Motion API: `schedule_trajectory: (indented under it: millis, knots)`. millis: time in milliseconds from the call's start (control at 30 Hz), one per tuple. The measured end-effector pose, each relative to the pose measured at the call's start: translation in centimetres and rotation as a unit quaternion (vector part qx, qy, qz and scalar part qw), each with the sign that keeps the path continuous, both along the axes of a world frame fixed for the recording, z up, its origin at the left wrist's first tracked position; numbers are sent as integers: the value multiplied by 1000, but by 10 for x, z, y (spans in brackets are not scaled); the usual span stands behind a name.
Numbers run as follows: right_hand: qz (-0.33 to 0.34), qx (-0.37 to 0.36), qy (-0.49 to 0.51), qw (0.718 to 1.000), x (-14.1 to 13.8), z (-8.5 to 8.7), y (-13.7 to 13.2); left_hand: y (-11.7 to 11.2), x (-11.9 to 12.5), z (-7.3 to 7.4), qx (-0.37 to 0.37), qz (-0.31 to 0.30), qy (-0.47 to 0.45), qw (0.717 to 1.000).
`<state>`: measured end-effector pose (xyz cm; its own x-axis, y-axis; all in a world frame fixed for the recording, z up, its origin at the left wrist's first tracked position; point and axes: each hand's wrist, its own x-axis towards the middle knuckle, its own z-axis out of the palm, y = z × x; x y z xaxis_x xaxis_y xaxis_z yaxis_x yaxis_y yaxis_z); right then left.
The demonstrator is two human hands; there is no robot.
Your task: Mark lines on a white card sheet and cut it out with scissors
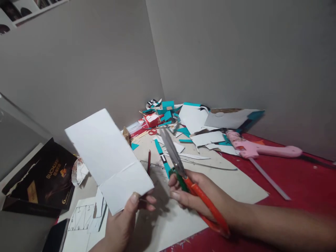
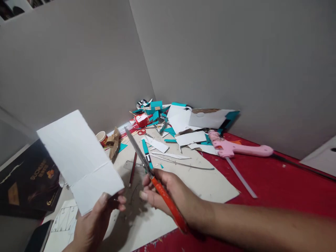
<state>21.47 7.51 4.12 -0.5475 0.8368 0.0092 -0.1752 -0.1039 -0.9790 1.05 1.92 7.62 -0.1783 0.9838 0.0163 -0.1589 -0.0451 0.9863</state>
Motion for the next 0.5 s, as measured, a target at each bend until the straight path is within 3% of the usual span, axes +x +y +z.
schedule_trajectory:
  millis: [100, 267, 400, 500]
  knots:
    - [-24, 22, 70, 997, 3, 8, 0, -7, 5, -6, -62, -52, 79, 994]
    - [55, 52, 123, 989, 9, 28, -4, -8, 18, -1, -100, -149, 140, 974]
    - [26, 83, 142, 986, 16, 35, -3, -2, 13, 19, -126, -263, 127, 948]
    - [26, 106, 108, 988, 20, 34, -1, -2, 2, 40, -120, -239, 97, 959]
